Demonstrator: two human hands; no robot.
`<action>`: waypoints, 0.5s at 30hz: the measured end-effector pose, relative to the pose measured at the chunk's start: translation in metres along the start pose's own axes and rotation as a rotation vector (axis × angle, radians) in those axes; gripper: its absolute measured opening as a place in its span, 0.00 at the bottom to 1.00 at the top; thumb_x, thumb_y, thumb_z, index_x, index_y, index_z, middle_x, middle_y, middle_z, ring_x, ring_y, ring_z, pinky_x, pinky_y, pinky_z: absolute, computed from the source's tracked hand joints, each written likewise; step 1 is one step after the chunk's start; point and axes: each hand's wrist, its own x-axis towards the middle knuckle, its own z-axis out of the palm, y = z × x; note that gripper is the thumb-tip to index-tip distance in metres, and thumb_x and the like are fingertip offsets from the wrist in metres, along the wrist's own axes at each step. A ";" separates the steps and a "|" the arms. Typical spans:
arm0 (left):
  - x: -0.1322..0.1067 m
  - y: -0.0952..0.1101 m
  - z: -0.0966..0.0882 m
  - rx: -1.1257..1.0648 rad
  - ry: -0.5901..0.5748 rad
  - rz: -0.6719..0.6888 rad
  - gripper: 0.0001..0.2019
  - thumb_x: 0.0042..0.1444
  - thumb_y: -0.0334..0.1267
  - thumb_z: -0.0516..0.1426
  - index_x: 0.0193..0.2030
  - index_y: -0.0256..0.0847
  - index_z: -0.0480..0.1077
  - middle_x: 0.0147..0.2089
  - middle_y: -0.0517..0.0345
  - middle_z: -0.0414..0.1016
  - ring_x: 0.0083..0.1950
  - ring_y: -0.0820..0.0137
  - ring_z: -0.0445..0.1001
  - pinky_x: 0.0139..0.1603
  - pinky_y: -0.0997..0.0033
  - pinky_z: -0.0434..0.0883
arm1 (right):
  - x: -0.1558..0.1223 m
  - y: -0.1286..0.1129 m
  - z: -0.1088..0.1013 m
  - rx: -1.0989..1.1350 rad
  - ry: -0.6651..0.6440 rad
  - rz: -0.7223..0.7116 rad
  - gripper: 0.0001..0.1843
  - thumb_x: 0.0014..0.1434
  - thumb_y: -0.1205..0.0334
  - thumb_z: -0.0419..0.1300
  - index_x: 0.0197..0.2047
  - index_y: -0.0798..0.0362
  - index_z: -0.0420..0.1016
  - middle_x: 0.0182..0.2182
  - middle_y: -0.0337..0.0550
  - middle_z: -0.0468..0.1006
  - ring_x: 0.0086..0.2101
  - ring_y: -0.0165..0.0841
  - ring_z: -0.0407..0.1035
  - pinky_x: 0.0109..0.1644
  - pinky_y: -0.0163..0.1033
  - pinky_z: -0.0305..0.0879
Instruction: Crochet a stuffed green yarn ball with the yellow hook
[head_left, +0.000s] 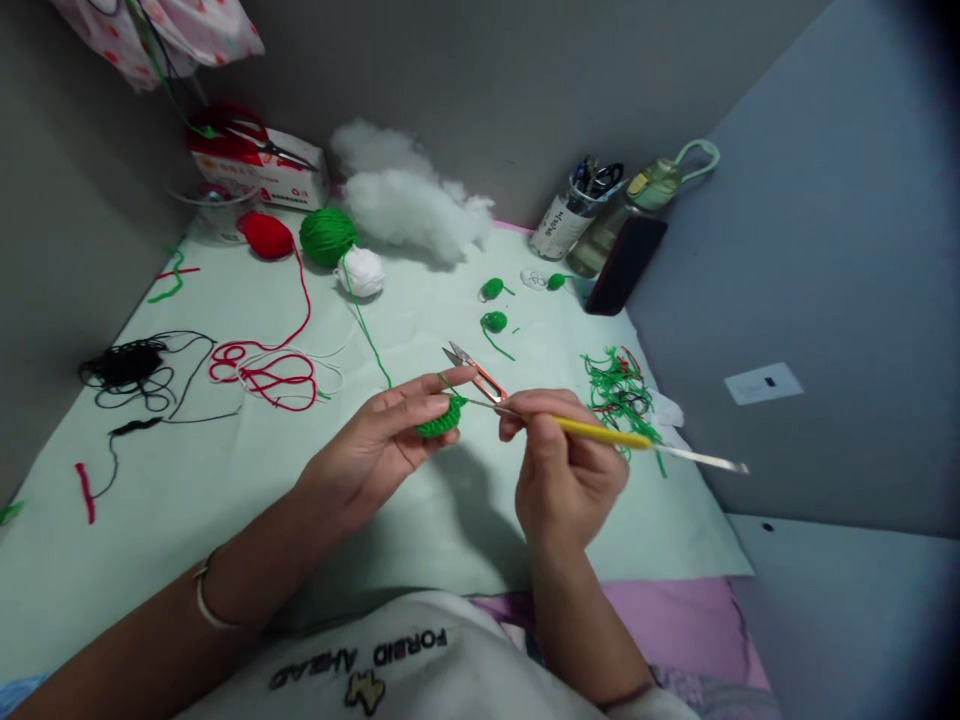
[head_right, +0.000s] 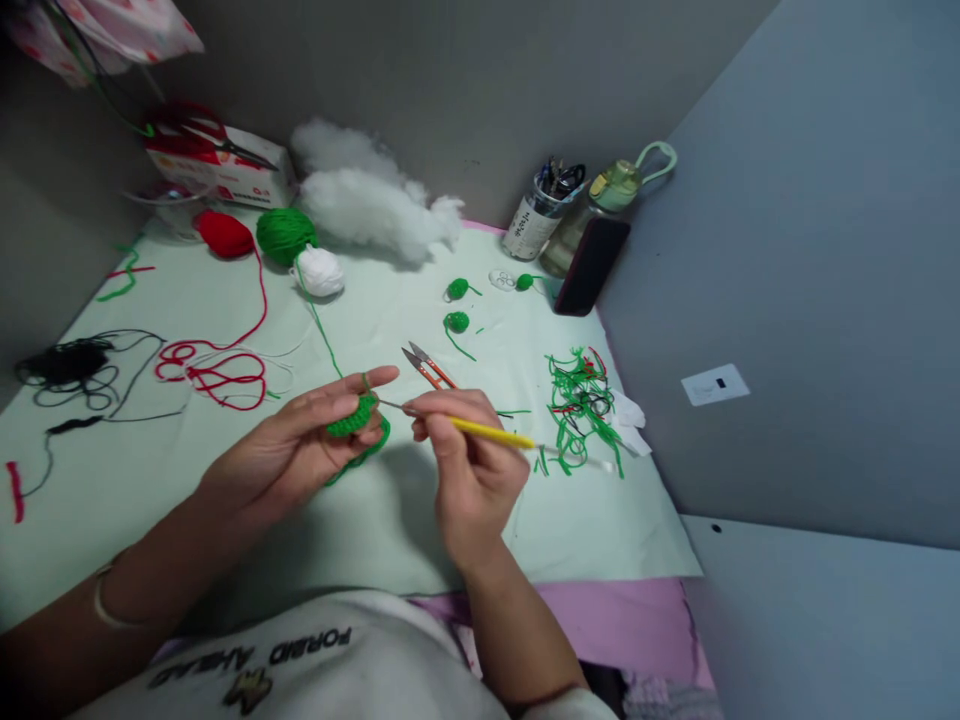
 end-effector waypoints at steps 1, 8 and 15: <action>0.000 0.000 0.000 0.007 0.001 0.018 0.15 0.55 0.35 0.70 0.50 0.40 0.85 0.38 0.58 0.78 0.34 0.75 0.69 0.41 0.74 0.71 | 0.001 0.000 0.001 0.097 0.013 0.084 0.13 0.72 0.65 0.60 0.45 0.41 0.86 0.36 0.39 0.83 0.32 0.31 0.73 0.35 0.40 0.71; -0.001 -0.004 -0.006 0.161 -0.110 0.081 0.16 0.57 0.36 0.71 0.52 0.48 0.85 0.43 0.56 0.83 0.47 0.68 0.78 0.52 0.71 0.70 | 0.005 0.004 0.002 0.193 -0.042 0.299 0.07 0.68 0.56 0.65 0.40 0.46 0.85 0.36 0.41 0.84 0.33 0.32 0.74 0.38 0.40 0.72; -0.002 0.008 -0.016 0.193 -0.222 0.058 0.15 0.61 0.42 0.68 0.55 0.50 0.84 0.44 0.55 0.80 0.44 0.67 0.79 0.50 0.68 0.74 | 0.016 0.004 0.000 0.366 -0.082 0.515 0.13 0.66 0.49 0.66 0.36 0.48 0.79 0.32 0.38 0.81 0.26 0.27 0.68 0.32 0.35 0.71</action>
